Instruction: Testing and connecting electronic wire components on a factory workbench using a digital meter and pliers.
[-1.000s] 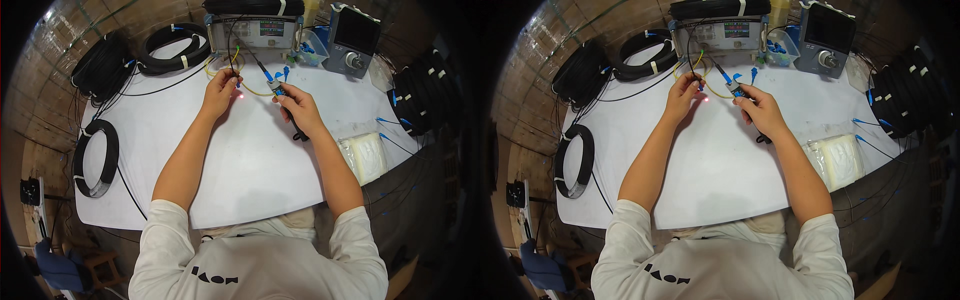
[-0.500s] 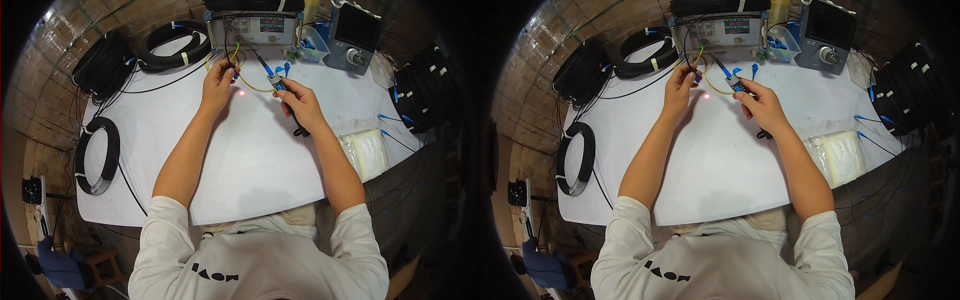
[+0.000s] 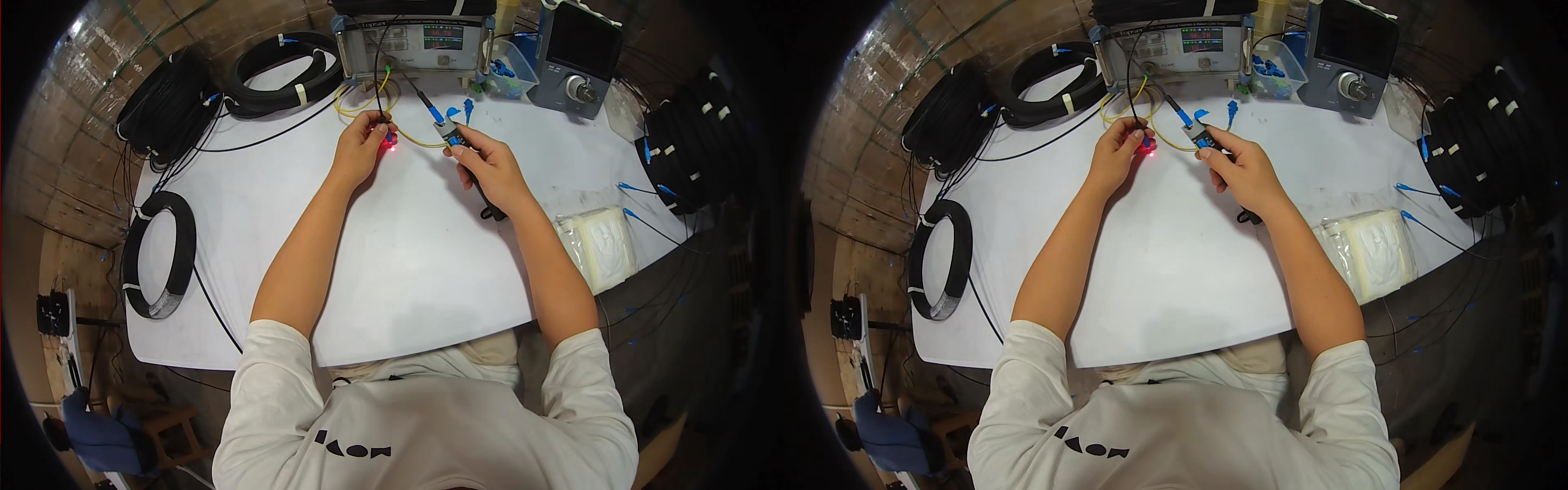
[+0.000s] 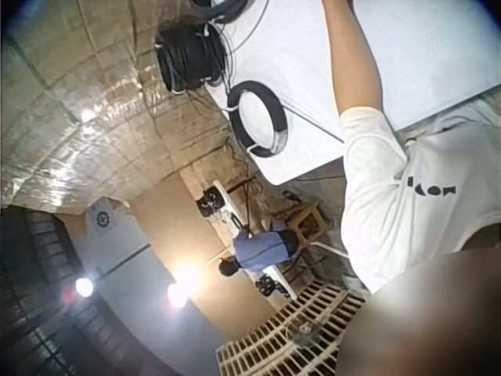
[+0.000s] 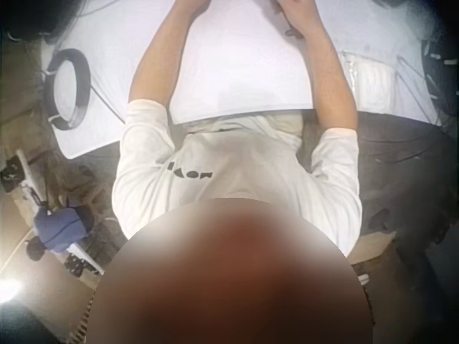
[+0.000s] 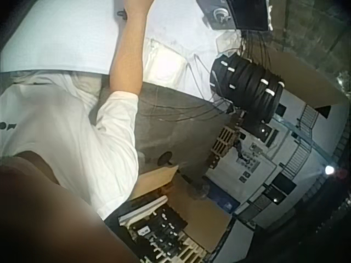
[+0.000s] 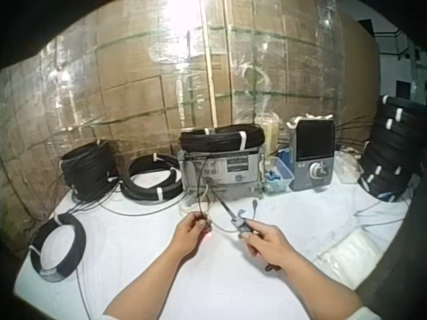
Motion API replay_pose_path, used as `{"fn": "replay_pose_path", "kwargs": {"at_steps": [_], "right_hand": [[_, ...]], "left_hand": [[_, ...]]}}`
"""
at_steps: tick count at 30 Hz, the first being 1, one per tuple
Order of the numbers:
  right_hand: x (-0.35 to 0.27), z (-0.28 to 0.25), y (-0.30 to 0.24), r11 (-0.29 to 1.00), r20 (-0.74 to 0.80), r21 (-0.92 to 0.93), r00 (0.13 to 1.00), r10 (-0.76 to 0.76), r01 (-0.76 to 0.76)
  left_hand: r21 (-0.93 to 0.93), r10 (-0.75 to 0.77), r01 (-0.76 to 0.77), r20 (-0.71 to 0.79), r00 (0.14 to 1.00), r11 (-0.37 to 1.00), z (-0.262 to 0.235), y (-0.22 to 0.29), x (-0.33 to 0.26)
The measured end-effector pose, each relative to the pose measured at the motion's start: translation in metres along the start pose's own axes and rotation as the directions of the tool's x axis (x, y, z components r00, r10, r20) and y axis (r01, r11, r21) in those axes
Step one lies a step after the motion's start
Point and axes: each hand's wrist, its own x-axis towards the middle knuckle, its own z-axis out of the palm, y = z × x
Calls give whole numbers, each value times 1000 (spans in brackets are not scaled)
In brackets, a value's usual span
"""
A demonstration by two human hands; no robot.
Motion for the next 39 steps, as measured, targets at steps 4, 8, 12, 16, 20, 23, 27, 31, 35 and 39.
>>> {"fn": "replay_pose_path", "kwargs": {"at_steps": [4, 8, 12, 16, 20, 23, 27, 31, 35, 39], "right_hand": [[1, 0, 9, 999, 41, -24, 999, -21, 22], [0, -1, 7, 1000, 50, 15, 998, -24, 23], [1, 4, 6, 1000, 43, 20, 999, -23, 22], [1, 2, 10, 998, -2, 61, 1000, -16, 16], [2, -1, 9, 997, 26, 71, 1000, -18, 16], [1, 0, 9, 998, 19, 60, 1000, -22, 21], [1, 0, 6, 998, 37, 28, 998, -57, 56], [1, 0, 8, 999, 33, 30, 999, -32, 31], [2, 1, 9, 998, 37, 44, 998, -41, 39], [1, -1, 10, 999, 38, 37, 998, -41, 40]], "left_hand": [[13, -14, 14, 7, 1000, 1000, -1, -1, -4], [-62, -38, 41, 35, 999, 997, 0, 1, -2], [61, 21, -21, 3, 1000, 998, -6, -7, -2], [-36, -38, 39, 34, 999, 999, -1, -1, -3], [-70, -39, 40, 23, 999, 997, 1, 1, -2], [-36, -20, 22, 31, 999, 999, 0, 1, -2], [15, -10, 10, 13, 1000, 1000, -2, -2, -1], [59, 4, -4, 4, 1000, 998, -1, -4, -1], [34, -4, 5, -4, 1000, 999, -2, -3, -1], [-67, -55, 56, 20, 998, 996, 1, 0, -2]]}}
